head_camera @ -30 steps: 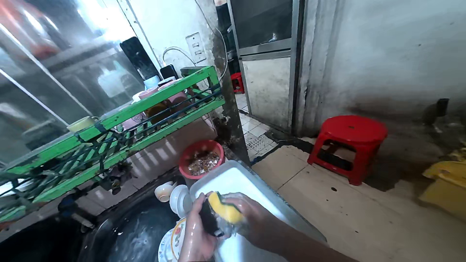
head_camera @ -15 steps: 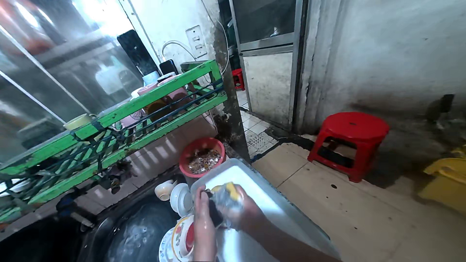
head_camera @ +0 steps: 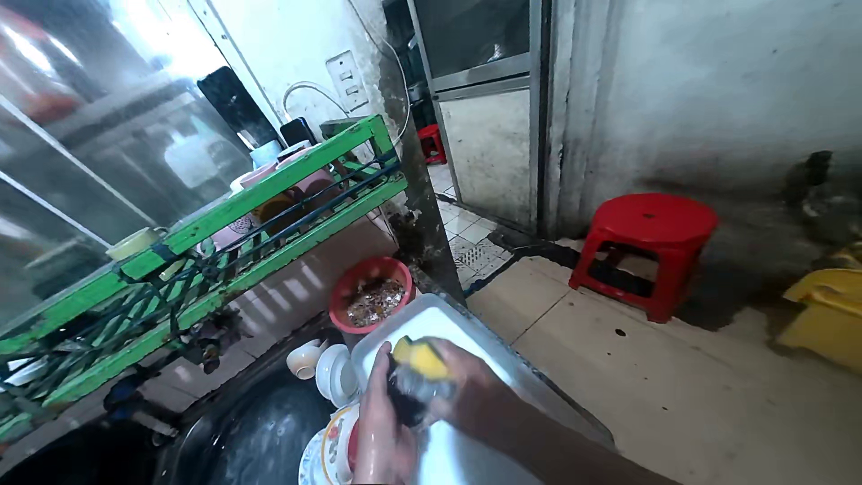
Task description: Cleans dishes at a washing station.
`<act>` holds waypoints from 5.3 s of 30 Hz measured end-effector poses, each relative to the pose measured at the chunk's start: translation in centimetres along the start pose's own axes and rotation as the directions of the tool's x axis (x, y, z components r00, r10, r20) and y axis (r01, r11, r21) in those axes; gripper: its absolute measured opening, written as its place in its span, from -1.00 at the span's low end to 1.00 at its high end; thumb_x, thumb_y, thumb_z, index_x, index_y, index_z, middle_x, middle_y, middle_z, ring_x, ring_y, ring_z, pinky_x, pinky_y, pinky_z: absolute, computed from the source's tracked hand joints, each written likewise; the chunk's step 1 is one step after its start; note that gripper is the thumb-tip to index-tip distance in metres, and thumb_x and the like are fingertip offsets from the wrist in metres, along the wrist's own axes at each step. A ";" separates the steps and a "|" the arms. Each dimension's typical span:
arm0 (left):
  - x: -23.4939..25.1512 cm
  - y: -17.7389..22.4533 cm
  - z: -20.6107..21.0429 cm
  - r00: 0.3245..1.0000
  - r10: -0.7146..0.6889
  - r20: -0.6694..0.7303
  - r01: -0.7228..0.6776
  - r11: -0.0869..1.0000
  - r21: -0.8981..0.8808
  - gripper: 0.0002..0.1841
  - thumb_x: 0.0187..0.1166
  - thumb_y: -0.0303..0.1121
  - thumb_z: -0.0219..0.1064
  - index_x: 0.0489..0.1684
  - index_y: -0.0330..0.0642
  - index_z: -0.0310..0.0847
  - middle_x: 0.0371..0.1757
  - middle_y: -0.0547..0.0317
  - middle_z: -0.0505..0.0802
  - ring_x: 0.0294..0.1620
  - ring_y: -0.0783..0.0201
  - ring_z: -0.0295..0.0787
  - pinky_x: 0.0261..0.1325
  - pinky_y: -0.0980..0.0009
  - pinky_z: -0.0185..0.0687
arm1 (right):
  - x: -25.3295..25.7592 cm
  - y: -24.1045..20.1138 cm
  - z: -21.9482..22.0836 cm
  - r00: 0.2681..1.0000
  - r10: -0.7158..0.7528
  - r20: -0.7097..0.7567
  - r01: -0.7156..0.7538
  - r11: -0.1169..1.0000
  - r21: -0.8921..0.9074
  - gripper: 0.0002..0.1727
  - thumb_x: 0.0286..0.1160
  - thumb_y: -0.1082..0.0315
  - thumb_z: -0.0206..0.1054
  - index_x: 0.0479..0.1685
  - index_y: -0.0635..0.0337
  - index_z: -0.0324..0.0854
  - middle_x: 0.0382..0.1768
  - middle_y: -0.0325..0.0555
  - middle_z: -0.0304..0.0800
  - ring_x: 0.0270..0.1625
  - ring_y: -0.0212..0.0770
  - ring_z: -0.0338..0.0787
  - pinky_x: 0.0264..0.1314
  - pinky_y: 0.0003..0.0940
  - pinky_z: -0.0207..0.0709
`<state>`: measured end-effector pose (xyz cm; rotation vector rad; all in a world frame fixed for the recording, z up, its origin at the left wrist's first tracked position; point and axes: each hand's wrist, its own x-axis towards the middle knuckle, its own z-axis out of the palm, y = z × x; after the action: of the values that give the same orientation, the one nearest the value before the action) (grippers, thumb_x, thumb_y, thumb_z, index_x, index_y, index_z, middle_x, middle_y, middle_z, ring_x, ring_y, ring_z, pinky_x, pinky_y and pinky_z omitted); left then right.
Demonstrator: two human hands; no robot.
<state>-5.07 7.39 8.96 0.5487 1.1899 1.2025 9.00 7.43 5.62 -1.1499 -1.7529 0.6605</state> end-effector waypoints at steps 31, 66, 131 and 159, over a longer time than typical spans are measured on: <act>-0.9 -0.9 0.1 0.999 -0.002 -0.036 0.004 0.998 0.069 -0.57 0.86 -0.13 -0.16 0.15 -0.18 0.62 -0.26 -0.06 0.84 -0.33 0.05 0.84 -0.39 0.09 0.77 | -0.3 1.0 0.7 0.984 -0.157 -0.084 0.157 0.988 -0.013 -0.40 0.23 0.18 0.57 0.24 0.39 0.67 0.04 0.16 0.88 0.14 0.00 0.88 0.28 -0.14 0.72; 0.7 0.6 -3.9 0.996 0.066 0.064 -0.063 0.997 -0.040 -0.56 0.81 -0.26 -0.17 0.37 -0.26 0.54 0.03 -0.17 0.87 -0.09 0.00 0.88 -0.18 0.11 0.80 | 0.1 0.2 -2.1 0.872 -0.326 0.367 0.339 0.940 0.030 -0.60 0.37 0.36 0.50 0.21 0.28 0.73 0.11 0.17 0.81 0.26 0.14 0.76 0.37 0.00 0.63; 0.6 0.2 -2.0 0.926 0.318 -0.202 -0.374 0.840 -0.393 -0.63 0.79 -0.19 -0.13 0.26 -0.19 0.48 -0.04 -0.08 0.81 -0.08 0.05 0.84 -0.13 0.07 0.79 | -1.0 0.6 0.1 0.869 0.440 0.225 -0.486 0.680 0.549 -0.20 0.27 0.13 0.50 0.55 0.30 0.39 0.13 -0.02 0.78 0.09 -0.26 0.82 0.19 -0.23 0.72; 0.7 -0.5 -7.7 0.592 0.591 0.549 -0.796 0.323 0.512 -0.51 0.71 -0.27 0.02 0.36 -0.49 0.63 0.47 -0.24 0.71 0.58 0.10 0.59 0.67 0.20 0.43 | -0.1 -2.3 1.6 0.882 0.369 0.293 -0.468 0.753 0.462 -0.32 0.30 0.15 0.50 0.42 0.33 0.50 0.07 0.00 0.80 0.07 -0.22 0.82 0.19 -0.21 0.72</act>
<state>-11.94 6.00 5.62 1.9882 1.1819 1.2487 6.63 6.44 6.75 -1.1173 -1.3183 1.4667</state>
